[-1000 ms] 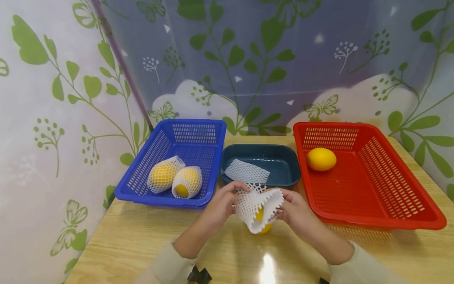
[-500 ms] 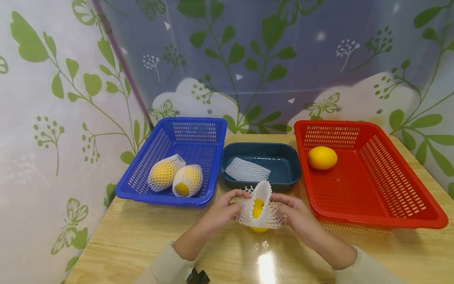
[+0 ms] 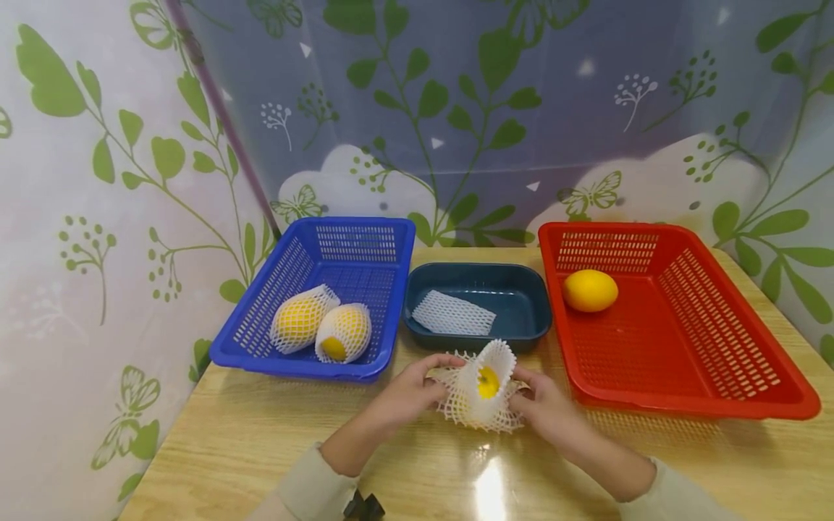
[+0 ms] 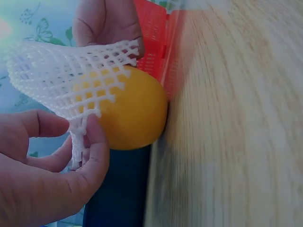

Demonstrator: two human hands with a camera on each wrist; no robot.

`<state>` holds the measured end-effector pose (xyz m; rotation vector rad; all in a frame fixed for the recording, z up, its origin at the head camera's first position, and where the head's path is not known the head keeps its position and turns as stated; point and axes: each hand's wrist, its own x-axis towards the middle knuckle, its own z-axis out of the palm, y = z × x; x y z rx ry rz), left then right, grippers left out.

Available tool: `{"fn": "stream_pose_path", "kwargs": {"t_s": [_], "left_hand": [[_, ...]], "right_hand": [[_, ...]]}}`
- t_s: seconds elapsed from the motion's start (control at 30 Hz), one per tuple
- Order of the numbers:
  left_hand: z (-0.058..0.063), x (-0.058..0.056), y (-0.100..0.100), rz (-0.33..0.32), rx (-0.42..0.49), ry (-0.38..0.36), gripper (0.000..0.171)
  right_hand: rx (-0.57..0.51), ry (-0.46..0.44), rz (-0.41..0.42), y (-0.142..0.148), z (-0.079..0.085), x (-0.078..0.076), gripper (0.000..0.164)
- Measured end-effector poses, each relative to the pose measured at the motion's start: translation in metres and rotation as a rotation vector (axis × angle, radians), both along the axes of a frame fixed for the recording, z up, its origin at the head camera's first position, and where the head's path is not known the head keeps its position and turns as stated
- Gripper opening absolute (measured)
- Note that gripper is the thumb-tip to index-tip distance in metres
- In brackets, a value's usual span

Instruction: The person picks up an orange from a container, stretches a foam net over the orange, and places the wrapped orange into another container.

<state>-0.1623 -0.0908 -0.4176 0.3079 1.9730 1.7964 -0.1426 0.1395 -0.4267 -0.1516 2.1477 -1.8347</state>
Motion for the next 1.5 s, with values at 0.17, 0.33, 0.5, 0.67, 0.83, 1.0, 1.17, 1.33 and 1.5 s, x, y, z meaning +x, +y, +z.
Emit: {"fn": "stream_pose_path", "kwargs": {"t_s": [0.17,0.33,0.5,0.67,0.83,1.0,1.17,1.33,1.5], "left_hand": [[-0.002,-0.002,-0.002,-0.020,-0.033,0.007,0.053],[-0.006,-0.004,-0.004,-0.045,-0.125,0.062,0.053],[-0.008,-0.005,-0.004,-0.035,-0.144,0.053,0.052],[-0.006,-0.005,-0.005,-0.033,-0.095,-0.023,0.046],[-0.008,-0.005,-0.005,-0.109,-0.072,-0.016,0.049],[-0.012,-0.005,-0.004,-0.153,-0.025,-0.030,0.048],[-0.014,-0.006,-0.003,-0.156,0.052,-0.079,0.046],[-0.014,-0.005,0.000,-0.162,0.199,-0.182,0.049],[-0.008,-0.004,0.002,-0.115,0.248,-0.205,0.049]], "right_hand": [[0.010,0.032,0.072,0.002,-0.005,-0.001,0.049],[0.008,0.023,0.120,0.004,-0.009,-0.004,0.057],[0.018,0.023,0.144,0.004,-0.010,-0.005,0.061],[-0.005,-0.018,0.136,0.003,-0.009,-0.006,0.059],[-0.129,-0.184,0.085,0.002,-0.004,-0.007,0.057],[-0.206,-0.246,0.095,0.003,-0.001,-0.008,0.060],[-0.229,-0.230,0.144,0.004,-0.004,-0.008,0.063],[-0.214,-0.224,0.086,0.001,0.000,-0.007,0.068],[-0.262,-0.242,0.057,-0.003,0.009,-0.008,0.069]]}}
